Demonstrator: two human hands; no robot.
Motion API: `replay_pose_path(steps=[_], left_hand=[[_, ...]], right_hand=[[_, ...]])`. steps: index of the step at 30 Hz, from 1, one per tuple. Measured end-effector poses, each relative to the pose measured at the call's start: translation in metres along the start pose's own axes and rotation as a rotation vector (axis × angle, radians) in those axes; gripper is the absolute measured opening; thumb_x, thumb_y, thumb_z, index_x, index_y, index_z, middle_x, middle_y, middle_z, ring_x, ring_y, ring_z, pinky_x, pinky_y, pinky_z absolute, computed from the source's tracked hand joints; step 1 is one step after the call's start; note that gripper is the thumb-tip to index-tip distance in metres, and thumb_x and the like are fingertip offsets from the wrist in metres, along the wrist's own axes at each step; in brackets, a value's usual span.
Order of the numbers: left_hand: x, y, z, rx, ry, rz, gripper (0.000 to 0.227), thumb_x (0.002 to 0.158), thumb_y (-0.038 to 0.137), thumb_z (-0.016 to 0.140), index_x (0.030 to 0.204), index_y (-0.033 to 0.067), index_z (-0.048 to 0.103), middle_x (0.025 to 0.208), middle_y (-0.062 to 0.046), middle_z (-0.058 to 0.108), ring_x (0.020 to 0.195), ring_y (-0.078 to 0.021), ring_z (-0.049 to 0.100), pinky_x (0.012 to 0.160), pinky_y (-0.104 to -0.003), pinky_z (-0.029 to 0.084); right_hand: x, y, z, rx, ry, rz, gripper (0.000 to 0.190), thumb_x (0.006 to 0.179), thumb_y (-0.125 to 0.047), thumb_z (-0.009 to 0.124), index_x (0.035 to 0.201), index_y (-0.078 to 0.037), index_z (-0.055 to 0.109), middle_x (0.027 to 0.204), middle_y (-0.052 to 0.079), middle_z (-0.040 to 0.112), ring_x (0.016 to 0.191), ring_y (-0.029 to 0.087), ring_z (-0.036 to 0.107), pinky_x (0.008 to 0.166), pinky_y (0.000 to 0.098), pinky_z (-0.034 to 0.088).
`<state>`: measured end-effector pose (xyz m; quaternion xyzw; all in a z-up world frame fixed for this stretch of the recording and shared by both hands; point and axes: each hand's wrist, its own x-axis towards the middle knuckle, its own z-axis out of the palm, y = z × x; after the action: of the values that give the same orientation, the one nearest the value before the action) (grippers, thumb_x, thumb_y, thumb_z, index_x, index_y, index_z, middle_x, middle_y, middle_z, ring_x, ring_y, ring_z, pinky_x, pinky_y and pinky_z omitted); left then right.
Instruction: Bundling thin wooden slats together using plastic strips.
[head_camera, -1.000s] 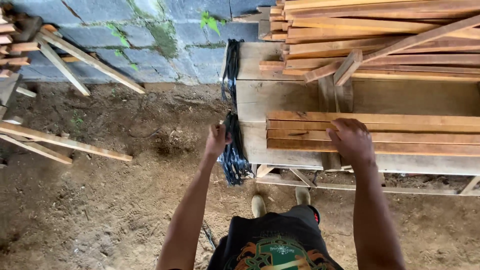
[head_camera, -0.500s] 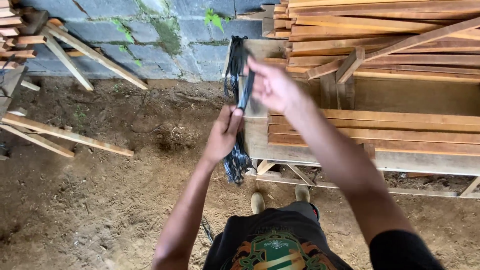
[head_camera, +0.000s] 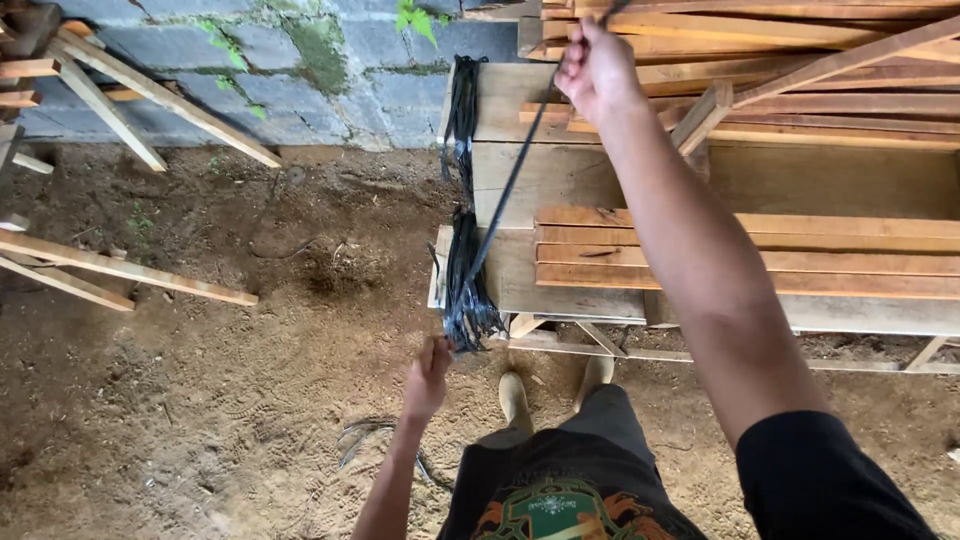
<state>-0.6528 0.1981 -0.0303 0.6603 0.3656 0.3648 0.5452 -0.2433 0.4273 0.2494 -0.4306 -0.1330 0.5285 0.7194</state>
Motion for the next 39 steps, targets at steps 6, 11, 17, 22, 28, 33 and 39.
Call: replay_pose_path(steps=[6,11,17,22,28,33,39], left_hand=[[-0.016,-0.018,0.038,0.005,0.083,-0.368,0.035,0.111,0.039,0.023,0.131,0.0144,0.036,0.069,0.001,0.045,0.055,-0.0127,0.037,0.040,-0.031,0.029],[-0.012,-0.052,0.091,0.504,-0.032,-0.211,0.030,0.097,-0.005,0.052,0.116,0.0076,0.032,0.068,0.000,0.050,0.046,-0.0072,0.041,0.034,-0.025,0.036],[0.033,0.084,0.133,-0.251,-0.541,-0.337,0.018,0.107,0.016,0.044,0.125,0.0201,0.043,0.072,-0.002,0.056,0.058,-0.0183,0.058,0.054,-0.029,0.042],[0.065,0.085,0.183,-0.367,-0.758,-0.354,0.017,0.113,0.019,0.040,0.125,0.0114,0.049,0.076,-0.001,0.053,0.065,-0.0114,0.051,0.061,-0.026,0.040],[0.108,0.169,0.201,-0.360,-0.770,-0.171,0.013,0.113,0.012,0.045,0.118,0.0077,0.056,0.088,-0.009,0.066,0.078,-0.0167,0.059,0.069,-0.030,0.046],[0.144,0.191,0.211,-0.534,-0.683,0.053,0.029,0.109,-0.011,0.035,0.125,0.0033,0.056,0.117,-0.018,0.070,0.108,-0.0301,0.066,0.087,-0.040,0.053],[0.180,0.228,0.210,-0.187,-0.658,-0.141,0.036,0.103,-0.005,0.044,0.129,0.0057,0.066,0.099,-0.015,0.075,0.063,-0.0139,0.063,0.038,-0.017,0.048]], right_hand=[[0.004,0.055,-0.043,-0.430,-0.071,0.083,0.037,0.111,-0.037,0.041,0.087,-0.011,0.053,0.076,0.004,0.061,0.065,0.013,0.059,0.063,0.0286,0.058],[0.020,0.100,-0.121,-0.756,-0.004,0.129,0.045,0.104,-0.048,0.051,0.111,-0.005,0.064,0.115,0.025,0.072,0.104,0.038,0.074,0.085,0.0544,0.063],[0.011,0.051,-0.193,-0.887,0.068,0.311,0.092,0.100,-0.068,0.031,0.148,0.010,0.042,0.149,0.038,0.046,0.135,0.048,0.051,0.111,0.0598,0.042],[0.005,0.007,-0.239,-0.896,0.109,0.213,0.059,0.104,-0.039,0.054,0.140,0.008,0.049,0.129,0.033,0.063,0.116,0.042,0.066,0.099,0.0594,0.051],[-0.022,-0.040,-0.212,-0.723,-0.190,0.079,0.035,0.103,-0.023,0.061,0.122,0.006,0.055,0.121,0.032,0.068,0.111,0.039,0.071,0.097,0.0501,0.057],[-0.053,-0.054,-0.214,-0.701,-0.424,0.007,0.040,0.104,-0.015,0.051,0.125,0.018,0.055,0.122,0.043,0.062,0.113,0.051,0.066,0.098,0.0601,0.054],[-0.107,-0.070,-0.191,-1.212,-0.271,-0.327,0.026,0.103,-0.032,0.065,0.086,-0.018,0.080,0.075,0.003,0.079,0.069,0.014,0.073,0.067,0.0275,0.055]])
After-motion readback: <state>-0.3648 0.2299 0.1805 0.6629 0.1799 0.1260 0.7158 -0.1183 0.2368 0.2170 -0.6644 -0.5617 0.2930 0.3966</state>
